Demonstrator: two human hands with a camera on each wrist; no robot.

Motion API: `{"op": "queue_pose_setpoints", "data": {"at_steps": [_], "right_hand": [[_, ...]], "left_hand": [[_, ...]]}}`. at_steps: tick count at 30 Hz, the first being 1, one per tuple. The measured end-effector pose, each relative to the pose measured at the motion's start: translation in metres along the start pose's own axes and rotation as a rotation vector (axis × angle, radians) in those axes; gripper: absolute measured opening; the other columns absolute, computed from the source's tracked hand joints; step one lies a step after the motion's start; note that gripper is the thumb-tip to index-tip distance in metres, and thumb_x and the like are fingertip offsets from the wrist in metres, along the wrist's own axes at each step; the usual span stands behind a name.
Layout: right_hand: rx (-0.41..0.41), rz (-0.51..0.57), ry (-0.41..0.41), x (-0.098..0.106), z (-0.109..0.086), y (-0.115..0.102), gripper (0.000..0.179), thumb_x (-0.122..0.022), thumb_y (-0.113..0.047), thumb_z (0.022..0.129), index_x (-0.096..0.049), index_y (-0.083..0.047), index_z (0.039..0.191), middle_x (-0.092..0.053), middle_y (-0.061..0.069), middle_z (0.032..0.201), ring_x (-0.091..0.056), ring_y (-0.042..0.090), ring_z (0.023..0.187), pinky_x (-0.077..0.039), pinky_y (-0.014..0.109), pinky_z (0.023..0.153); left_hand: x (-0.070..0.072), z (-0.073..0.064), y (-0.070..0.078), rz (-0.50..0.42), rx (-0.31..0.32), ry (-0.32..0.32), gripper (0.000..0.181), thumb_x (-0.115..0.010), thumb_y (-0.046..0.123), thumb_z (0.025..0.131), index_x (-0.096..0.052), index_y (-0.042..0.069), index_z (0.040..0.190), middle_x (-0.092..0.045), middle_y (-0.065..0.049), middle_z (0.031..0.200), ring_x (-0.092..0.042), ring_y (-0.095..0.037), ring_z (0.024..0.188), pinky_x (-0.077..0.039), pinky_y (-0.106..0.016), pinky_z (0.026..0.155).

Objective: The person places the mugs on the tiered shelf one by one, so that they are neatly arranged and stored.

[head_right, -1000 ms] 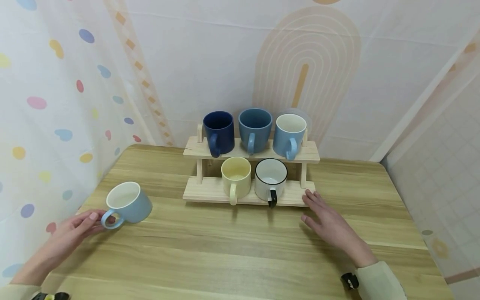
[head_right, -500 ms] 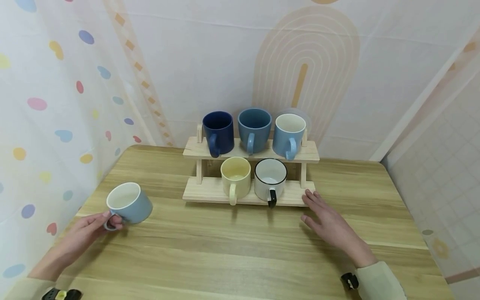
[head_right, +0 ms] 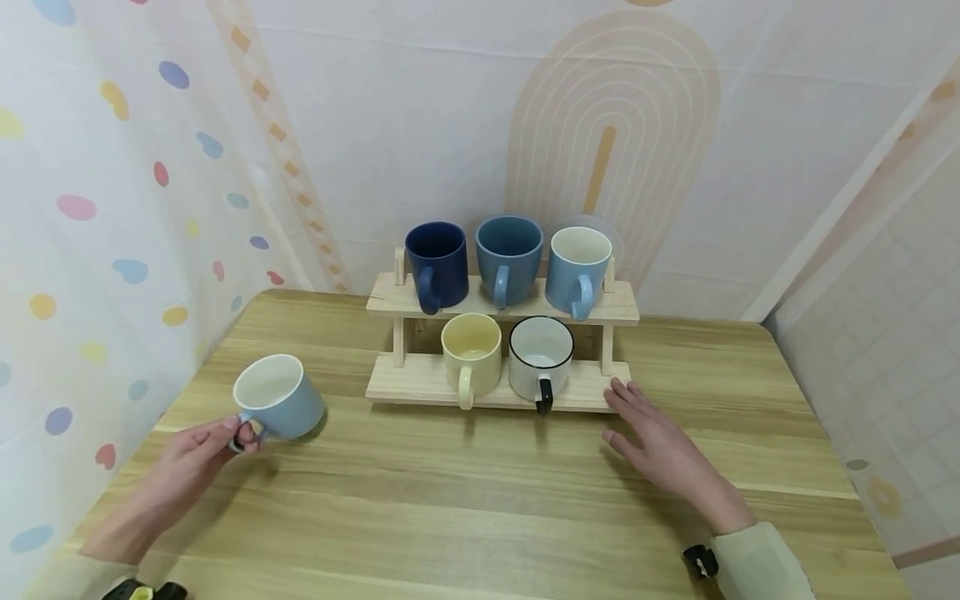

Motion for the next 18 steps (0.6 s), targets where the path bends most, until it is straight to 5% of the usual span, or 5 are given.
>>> {"op": "queue_pose_setpoints", "data": {"at_steps": [8,18], "right_hand": [[0.051,-0.032,0.046,-0.001,0.000,-0.001,0.060,-0.067,-0.026,0.102,-0.049,0.007,0.149,-0.036,0.025,0.161,-0.032,0.051,0.147,-0.032,0.069,0.112],[0.019,-0.018,0.020,-0.002,0.000,-0.001,0.062,-0.066,-0.028,0.103,-0.046,0.007,0.151,-0.033,0.024,0.163,-0.029,0.050,0.149,-0.030,0.068,0.114]], "left_hand": [[-0.033,0.005,0.020,-0.066,-0.090,0.069,0.039,-0.037,0.009,0.114,-0.070,-0.004,0.097,-0.071,0.003,0.092,-0.070,-0.011,0.092,-0.051,-0.019,0.094],[-0.069,0.007,0.040,-0.083,-0.080,0.139,0.038,-0.040,0.014,0.114,-0.068,-0.003,0.095,-0.073,0.002,0.088,-0.069,-0.011,0.091,-0.050,-0.021,0.093]]}}
Point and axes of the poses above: each hand's wrist, its own z-axis towards the middle knuckle, its own x-axis out of the back of the hand, y = z × x, the point moved 4 cm from there along z, towards the middle knuckle
